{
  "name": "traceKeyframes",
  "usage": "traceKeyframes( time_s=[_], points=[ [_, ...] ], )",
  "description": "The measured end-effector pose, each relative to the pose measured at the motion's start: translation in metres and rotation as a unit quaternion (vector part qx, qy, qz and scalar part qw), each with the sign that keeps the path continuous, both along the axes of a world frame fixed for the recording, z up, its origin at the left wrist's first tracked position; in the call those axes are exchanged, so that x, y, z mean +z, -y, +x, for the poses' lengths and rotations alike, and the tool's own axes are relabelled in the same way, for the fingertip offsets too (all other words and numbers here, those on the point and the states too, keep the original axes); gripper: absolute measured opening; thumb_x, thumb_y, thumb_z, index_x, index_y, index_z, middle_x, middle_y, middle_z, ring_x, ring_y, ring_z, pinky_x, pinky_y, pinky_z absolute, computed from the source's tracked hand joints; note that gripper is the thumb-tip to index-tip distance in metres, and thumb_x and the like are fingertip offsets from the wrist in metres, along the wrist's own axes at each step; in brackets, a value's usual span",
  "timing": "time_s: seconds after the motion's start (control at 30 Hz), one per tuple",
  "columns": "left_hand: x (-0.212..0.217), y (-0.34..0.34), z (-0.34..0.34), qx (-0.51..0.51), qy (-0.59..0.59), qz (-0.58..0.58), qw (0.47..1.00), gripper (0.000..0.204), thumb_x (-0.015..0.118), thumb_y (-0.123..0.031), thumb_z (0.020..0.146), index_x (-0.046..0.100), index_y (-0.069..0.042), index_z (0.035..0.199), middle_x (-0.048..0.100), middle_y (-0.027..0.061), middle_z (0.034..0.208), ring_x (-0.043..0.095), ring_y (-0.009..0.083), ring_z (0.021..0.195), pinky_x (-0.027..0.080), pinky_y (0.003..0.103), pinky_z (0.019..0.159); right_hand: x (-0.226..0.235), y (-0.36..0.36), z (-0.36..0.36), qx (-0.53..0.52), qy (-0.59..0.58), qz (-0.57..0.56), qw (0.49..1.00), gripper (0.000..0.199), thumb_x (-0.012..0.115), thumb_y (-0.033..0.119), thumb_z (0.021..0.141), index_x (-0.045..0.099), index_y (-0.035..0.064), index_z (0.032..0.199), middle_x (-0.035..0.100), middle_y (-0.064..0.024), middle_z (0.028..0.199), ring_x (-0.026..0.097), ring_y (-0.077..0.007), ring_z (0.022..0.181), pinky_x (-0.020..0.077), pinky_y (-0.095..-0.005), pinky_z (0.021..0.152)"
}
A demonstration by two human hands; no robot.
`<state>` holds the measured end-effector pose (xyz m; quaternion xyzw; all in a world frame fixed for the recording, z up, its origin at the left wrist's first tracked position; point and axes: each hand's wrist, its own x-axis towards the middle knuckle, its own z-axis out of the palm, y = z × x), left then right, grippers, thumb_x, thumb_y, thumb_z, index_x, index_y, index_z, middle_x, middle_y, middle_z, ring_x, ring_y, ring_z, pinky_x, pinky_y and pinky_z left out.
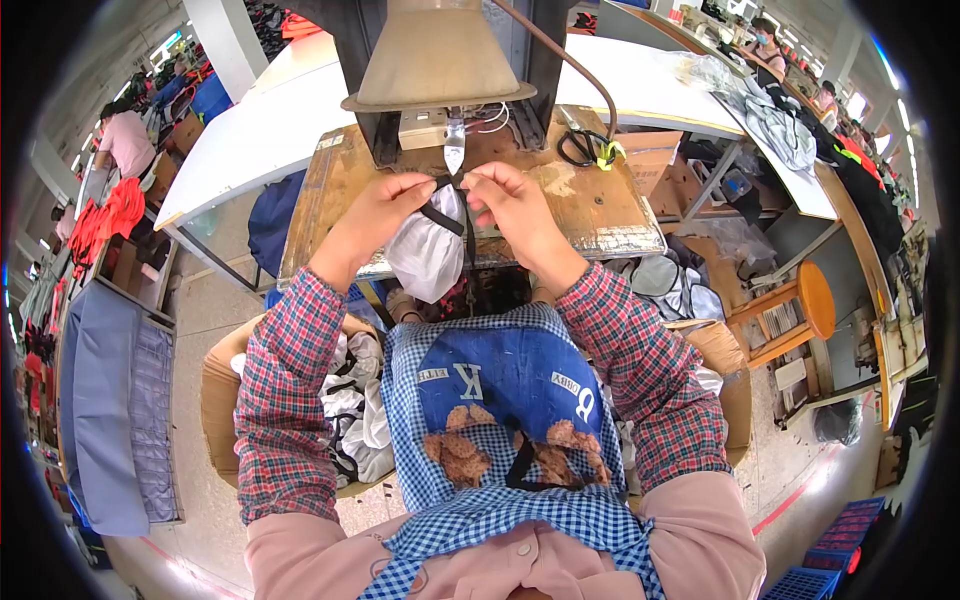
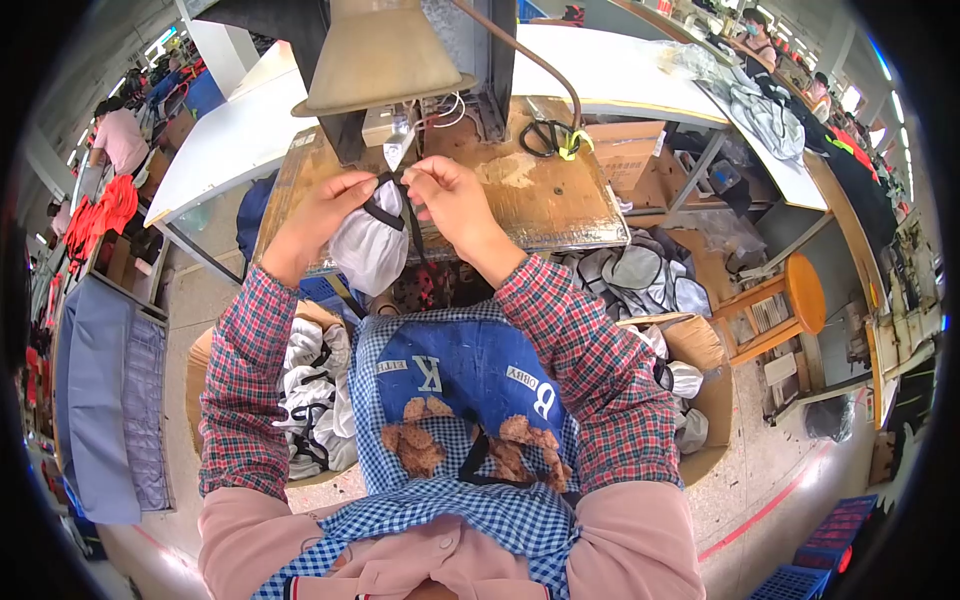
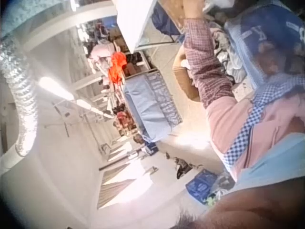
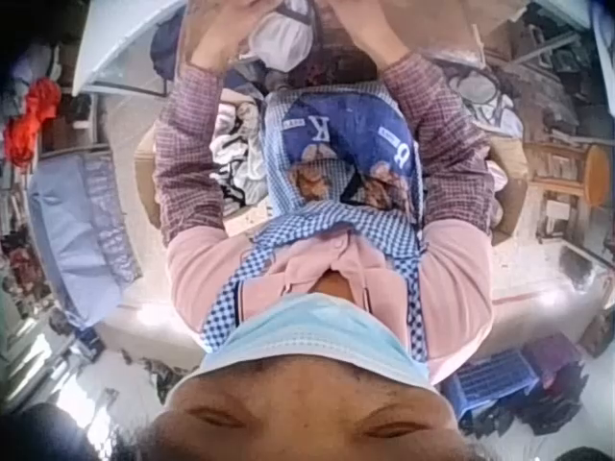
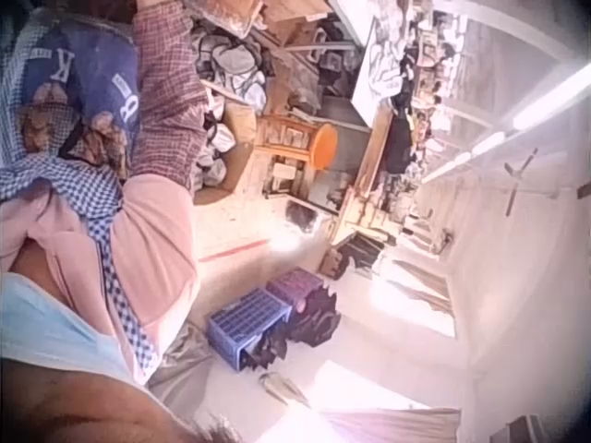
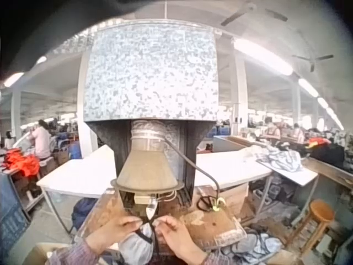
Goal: Assembling face masks by attaching elastic ear straps to the mask fabric using a machine press.
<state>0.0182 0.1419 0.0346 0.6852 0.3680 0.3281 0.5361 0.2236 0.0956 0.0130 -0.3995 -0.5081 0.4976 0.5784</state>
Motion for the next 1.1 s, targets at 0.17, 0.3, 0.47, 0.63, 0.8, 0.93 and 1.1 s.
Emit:
traceKeyframes(
  time_s=[0.17, 0.3, 0.47, 0.63, 0.8, 0.93, 1.1],
  points=[
    [0.001, -0.007, 0.002, -0.015, 0.012, 0.016, 1.000, 0.028, 0.058, -0.021, 0.098, 0.062, 0.001, 0.114, 0.062, -0.0034, 0.100, 0.054, 0.0047, 0.091, 0.045, 0.020, 0.081, 0.003, -0.006, 0.000, -0.004, -0.014, 0.004, 1.000, 0.016, 0.060, 0.021, 0.092, 0.065, 0.0065, 0.094, 0.062, 0.0016, 0.081, 0.057, -0.0065, 0.075, 0.0481, -0.0231, 0.063],
    [0.000, -0.009, -0.003, 0.008, 0.028, 0.009, 1.000, 0.027, 0.057, -0.020, 0.098, 0.063, 0.002, 0.113, 0.063, -0.0034, 0.099, 0.054, 0.0045, 0.089, 0.045, 0.020, 0.080, 0.005, -0.003, 0.003, -0.018, -0.040, 0.000, 0.999, 0.017, 0.061, 0.022, 0.092, 0.065, 0.0061, 0.095, 0.061, 0.0018, 0.080, 0.056, -0.0064, 0.075, 0.0473, -0.0221, 0.064],
    [-0.008, 0.029, 0.002, -0.010, 0.060, -0.040, 0.997, 0.027, 0.056, -0.020, 0.099, 0.062, 0.002, 0.113, 0.063, -0.0031, 0.098, 0.054, 0.0044, 0.089, 0.045, 0.020, 0.080, -0.016, 0.032, 0.002, 0.035, 0.011, 0.044, 0.998, 0.037, 0.062, 0.032, 0.095, 0.056, -0.0007, 0.113, 0.062, 0.0002, 0.095, 0.056, -0.0074, 0.087, 0.0468, -0.0224, 0.077],
    [-0.002, 0.089, 0.034, -0.124, 0.004, 0.034, 0.992, 0.025, 0.055, -0.017, 0.098, 0.060, 0.003, 0.111, 0.064, 0.0045, 0.098, 0.057, 0.0084, 0.087, 0.047, 0.024, 0.079, -0.019, 0.099, 0.023, 0.154, -0.023, -0.065, 0.986, 0.038, 0.066, 0.027, 0.092, 0.058, -0.0004, 0.118, 0.063, -0.0019, 0.103, 0.057, -0.0083, 0.094, 0.0464, -0.0237, 0.083],
    [0.003, 0.121, 0.038, -0.104, -0.066, 0.156, 0.980, 0.026, 0.057, -0.014, 0.096, 0.057, -0.002, 0.119, 0.058, 0.0087, 0.113, 0.062, 0.0142, 0.092, 0.048, 0.028, 0.081, -0.014, 0.155, 0.114, -0.057, -0.024, -0.106, 0.992, 0.034, 0.068, 0.018, 0.086, 0.063, -0.0024, 0.112, 0.069, -0.0067, 0.104, 0.064, -0.0128, 0.095, 0.0485, -0.0270, 0.089],
    [-0.037, 0.112, 0.026, -0.121, -0.102, 0.055, 0.986, 0.027, 0.057, -0.014, 0.096, 0.057, -0.002, 0.120, 0.059, 0.0063, 0.111, 0.060, 0.0119, 0.092, 0.048, 0.026, 0.081, -0.069, 0.208, 0.224, -0.239, -0.105, -0.109, 0.959, 0.037, 0.064, 0.021, 0.089, 0.060, -0.0043, 0.116, 0.069, -0.0088, 0.100, 0.067, -0.0164, 0.087, 0.0548, -0.0296, 0.078],
    [-0.078, 0.112, 0.011, -0.082, -0.142, -0.040, 0.986, 0.028, 0.057, -0.015, 0.096, 0.058, -0.003, 0.122, 0.062, 0.0026, 0.106, 0.060, 0.0096, 0.094, 0.046, 0.023, 0.083, -0.204, 0.258, 0.295, -0.270, 0.185, -0.397, 0.858, 0.051, 0.065, 0.033, 0.089, 0.053, -0.0032, 0.124, 0.063, -0.0081, 0.106, 0.059, -0.0150, 0.096, 0.0501, -0.0298, 0.077]
  ],
)
